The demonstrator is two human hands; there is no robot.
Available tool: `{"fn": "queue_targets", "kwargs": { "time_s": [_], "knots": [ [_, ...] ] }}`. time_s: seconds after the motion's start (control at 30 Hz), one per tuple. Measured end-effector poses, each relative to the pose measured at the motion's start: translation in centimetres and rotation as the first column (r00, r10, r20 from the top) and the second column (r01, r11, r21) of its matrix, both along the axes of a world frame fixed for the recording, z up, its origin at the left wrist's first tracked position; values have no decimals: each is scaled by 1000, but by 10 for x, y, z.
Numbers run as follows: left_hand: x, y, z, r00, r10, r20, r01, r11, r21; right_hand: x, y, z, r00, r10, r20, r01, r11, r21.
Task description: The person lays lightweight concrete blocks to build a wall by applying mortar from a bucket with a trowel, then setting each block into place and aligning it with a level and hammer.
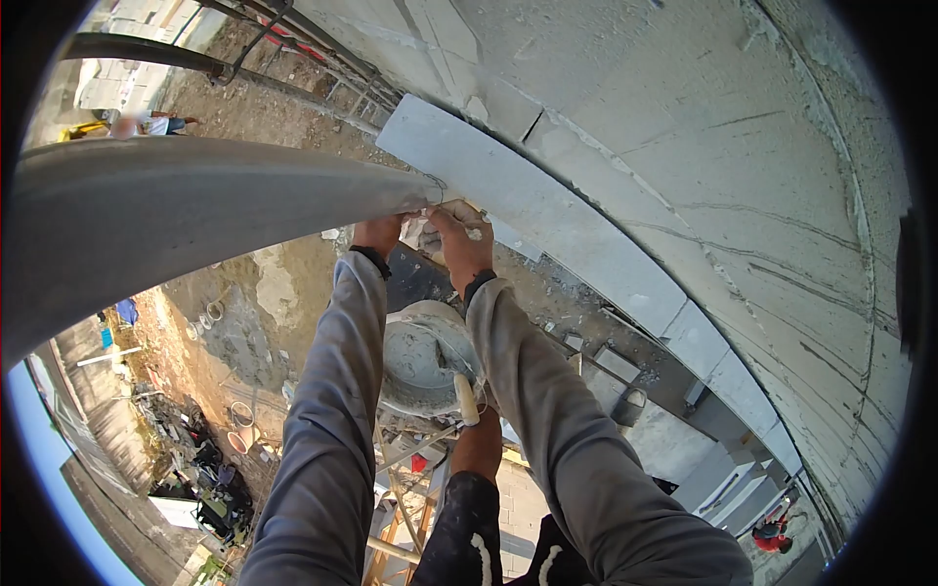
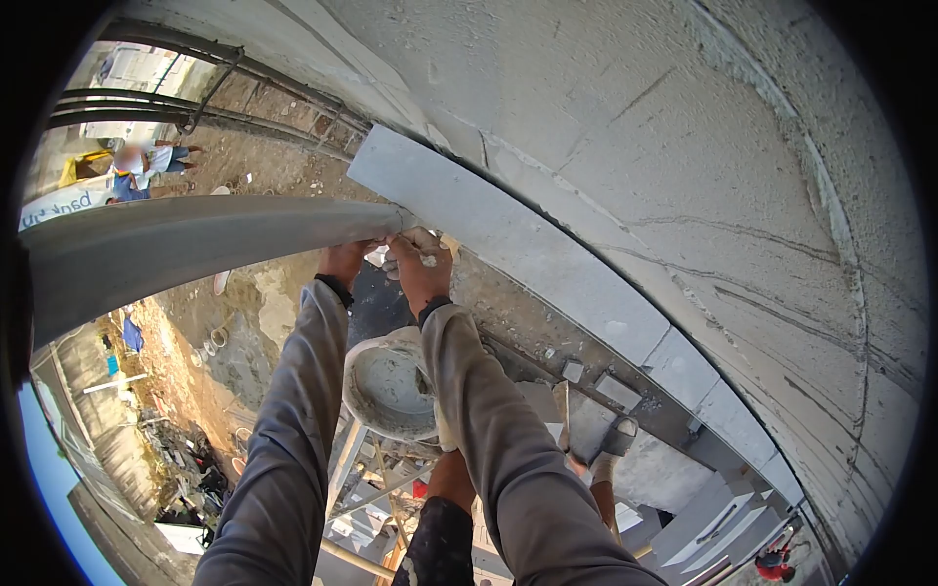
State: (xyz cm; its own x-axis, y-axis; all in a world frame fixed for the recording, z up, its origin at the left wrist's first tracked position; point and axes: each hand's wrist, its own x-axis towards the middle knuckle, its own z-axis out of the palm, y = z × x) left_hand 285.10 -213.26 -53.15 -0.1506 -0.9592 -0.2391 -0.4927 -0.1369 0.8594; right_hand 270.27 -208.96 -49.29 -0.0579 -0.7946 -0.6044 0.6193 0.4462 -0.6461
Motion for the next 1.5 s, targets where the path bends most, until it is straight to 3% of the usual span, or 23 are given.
{"fn": "queue_targets", "kwargs": {
  "time_s": [0.1, 0.2, 0.27, 0.43, 0.5, 0.53, 0.67, 0.77, 0.83, 0.9, 0.97, 1.03, 1.1, 1.17, 1.3, 1.37, 1.5],
  "knots": [
    [4, 0, 1, 999, 37, -37, -35, 998, 48, 5, 4, 10, 996, -34, -82, 32, 999, -33],
    [2, -2, 15, 999, -16, 46, 16, 1000, 13, 3, 6, 19, 995, 13, -95, -24, 993, -115],
    [-8, 0, 39, 891, 310, -332, -228, 937, 264, 2, 4, 24, 996, 30, -82, -43, 986, -161],
    [-19, 6, 70, 812, 465, -352, -337, 867, 367, 7, 12, 25, 993, 79, -89, -97, 969, -225],
    [-19, 8, 78, 774, 504, -383, -374, 852, 366, 9, 14, 28, 905, 82, -418, -259, 885, -386],
    [-17, 9, 81, 770, 472, -430, -333, 872, 359, 11, 14, 30, 835, -7, -551, -308, 823, -477],
    [-12, 8, 101, 798, 414, -438, -248, 888, 387, 12, 9, 40, 748, -61, -661, -380, 778, -501],
    [-15, 1, 100, 827, 442, -347, -344, 887, 309, 1, 14, 54, 697, -116, -707, -422, 732, -536],
    [-18, 0, 104, 804, 468, -366, -367, 876, 312, -17, 15, 72, 512, -219, -830, -497, 713, -495],
    [-18, -2, 105, 780, 493, -386, -389, 865, 317, -37, 10, 86, 471, -320, -822, -523, 649, -552],
    [-13, -5, 103, 870, 409, -276, -370, 911, 182, -50, 1, 87, 137, -429, -893, -610, 674, -417],
    [-9, -9, 103, 894, 373, -247, -349, 927, 137, -53, -5, 63, 125, -422, -898, -601, 688, -407],
    [-6, -15, 102, 919, 337, -205, -327, 941, 81, -51, -13, 55, 352, -33, -936, -596, 763, -251],
    [-7, -18, 96, 961, 243, 128, -186, 919, -347, -48, -20, 53, 366, -16, -931, -607, 754, -251],
    [-10, -19, 110, 965, 227, 129, -190, 950, -246, -48, -29, 57, 327, 16, -945, -654, 725, -214],
    [-17, -11, 123, 906, 380, -185, -386, 922, 0, -50, -29, 58, 314, 14, -949, -681, 701, -214],
    [-12, -10, 131, 935, 343, -92, -350, 933, -85, -56, -35, 58, 325, -35, -945, -733, 623, -275]
  ]
}}
